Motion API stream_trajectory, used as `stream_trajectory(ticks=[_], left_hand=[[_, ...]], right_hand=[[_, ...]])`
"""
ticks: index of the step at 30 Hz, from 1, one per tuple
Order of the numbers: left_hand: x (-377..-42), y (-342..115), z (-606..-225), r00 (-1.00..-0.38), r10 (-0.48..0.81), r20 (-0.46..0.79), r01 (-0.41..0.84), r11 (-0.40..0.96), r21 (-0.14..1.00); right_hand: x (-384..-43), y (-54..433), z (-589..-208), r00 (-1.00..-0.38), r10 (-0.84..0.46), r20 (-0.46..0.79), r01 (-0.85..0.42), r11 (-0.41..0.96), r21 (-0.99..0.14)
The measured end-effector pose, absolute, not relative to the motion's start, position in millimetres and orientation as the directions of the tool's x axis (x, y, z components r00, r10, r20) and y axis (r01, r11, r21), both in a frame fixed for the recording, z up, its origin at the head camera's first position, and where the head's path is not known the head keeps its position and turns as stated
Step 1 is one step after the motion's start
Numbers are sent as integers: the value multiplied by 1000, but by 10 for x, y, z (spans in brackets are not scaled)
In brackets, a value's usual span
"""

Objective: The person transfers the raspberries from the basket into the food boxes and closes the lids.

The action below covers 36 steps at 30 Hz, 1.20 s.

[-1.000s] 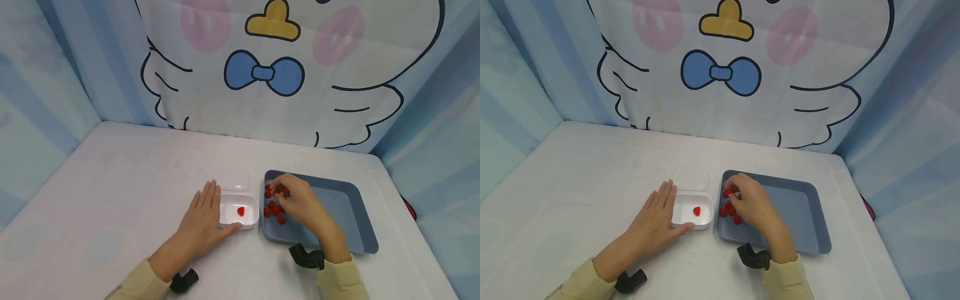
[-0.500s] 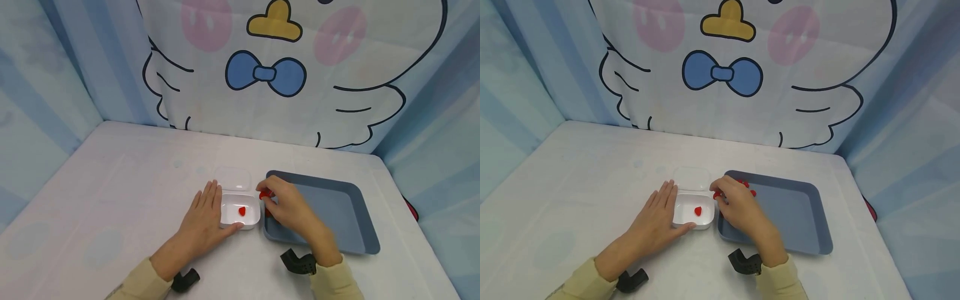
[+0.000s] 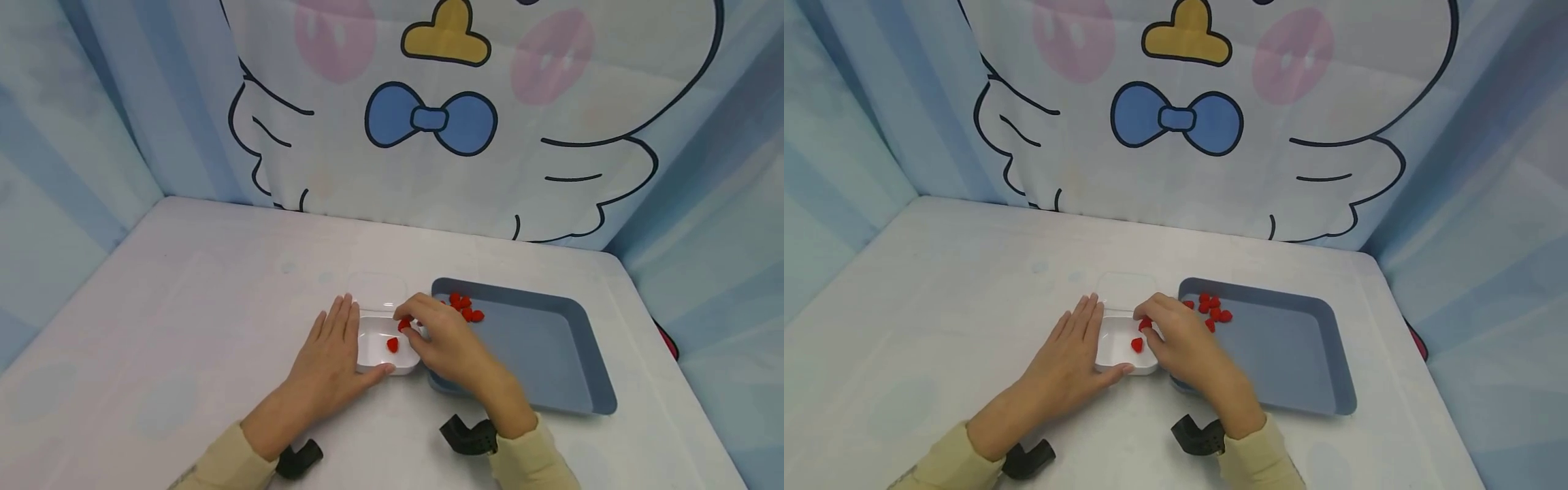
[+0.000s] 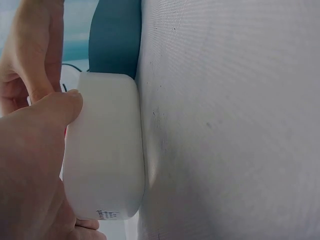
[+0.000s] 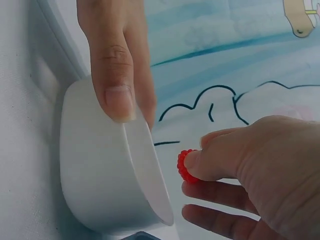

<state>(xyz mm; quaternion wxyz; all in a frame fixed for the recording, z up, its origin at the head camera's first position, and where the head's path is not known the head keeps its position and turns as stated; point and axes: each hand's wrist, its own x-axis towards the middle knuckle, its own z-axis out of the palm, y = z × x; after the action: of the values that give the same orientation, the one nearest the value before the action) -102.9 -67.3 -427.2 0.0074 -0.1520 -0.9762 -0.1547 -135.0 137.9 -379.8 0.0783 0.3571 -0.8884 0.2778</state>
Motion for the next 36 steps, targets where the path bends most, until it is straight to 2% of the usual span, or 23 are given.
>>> stream_trajectory(ticks=[13, 26, 36], left_hand=[[-1038, -694, -4230, -952, 301, 51, 301, 898, 320], [-1041, -716, -4220, -948, 314, 50, 313, 897, 313], [-1054, -727, -4210, -947, 318, 57, 319, 897, 306]], right_hand=[[-1359, 1238, -3857, -697, -620, 361, -711, 536, -454], [-1377, 1189, -3944, -728, -619, 295, -676, 577, -457], [-1396, 1170, -3986, -700, -657, 279, -701, 557, -446]])
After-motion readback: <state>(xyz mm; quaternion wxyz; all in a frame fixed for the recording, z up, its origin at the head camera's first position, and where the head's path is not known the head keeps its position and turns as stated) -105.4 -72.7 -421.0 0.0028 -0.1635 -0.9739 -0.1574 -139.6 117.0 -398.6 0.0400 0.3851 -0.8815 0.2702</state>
